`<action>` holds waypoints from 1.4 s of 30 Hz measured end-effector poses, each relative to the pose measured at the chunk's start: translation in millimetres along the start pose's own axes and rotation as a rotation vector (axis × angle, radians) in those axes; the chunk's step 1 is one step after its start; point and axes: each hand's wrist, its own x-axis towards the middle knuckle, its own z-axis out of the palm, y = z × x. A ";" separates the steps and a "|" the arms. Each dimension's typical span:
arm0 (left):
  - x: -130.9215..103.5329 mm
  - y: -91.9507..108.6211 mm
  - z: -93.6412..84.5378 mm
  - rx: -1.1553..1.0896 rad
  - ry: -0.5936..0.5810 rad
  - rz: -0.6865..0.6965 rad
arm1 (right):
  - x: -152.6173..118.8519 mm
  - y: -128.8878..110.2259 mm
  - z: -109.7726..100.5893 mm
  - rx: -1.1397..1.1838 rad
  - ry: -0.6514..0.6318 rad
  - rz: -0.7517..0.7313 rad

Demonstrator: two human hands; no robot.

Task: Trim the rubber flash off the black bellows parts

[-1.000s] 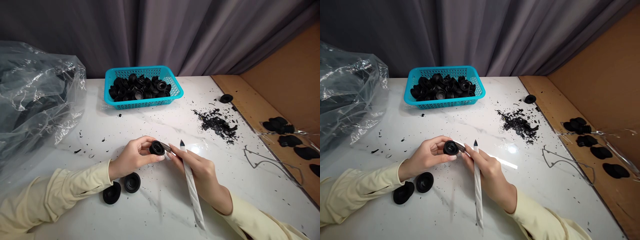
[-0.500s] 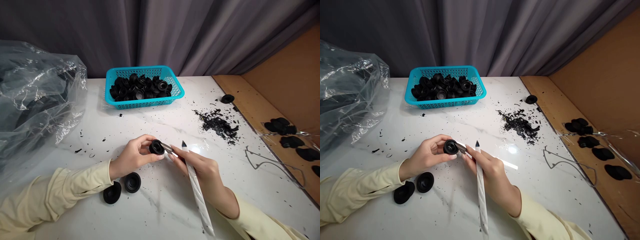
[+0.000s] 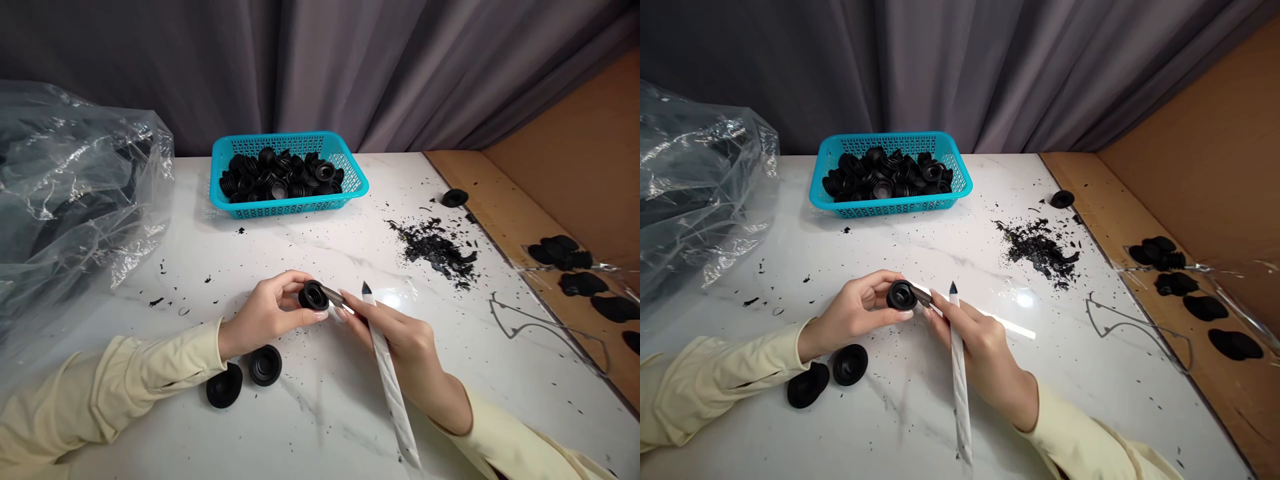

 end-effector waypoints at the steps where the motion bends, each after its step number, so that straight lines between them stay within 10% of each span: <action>1: 0.2 -0.2 -0.1 -0.004 0.000 -0.001 | 0.3 -0.2 0.0 -0.006 0.003 0.000; 42: -2.5 5.1 -2.2 -0.010 -0.120 -0.004 | 7.1 2.6 -4.5 -0.088 0.119 -0.019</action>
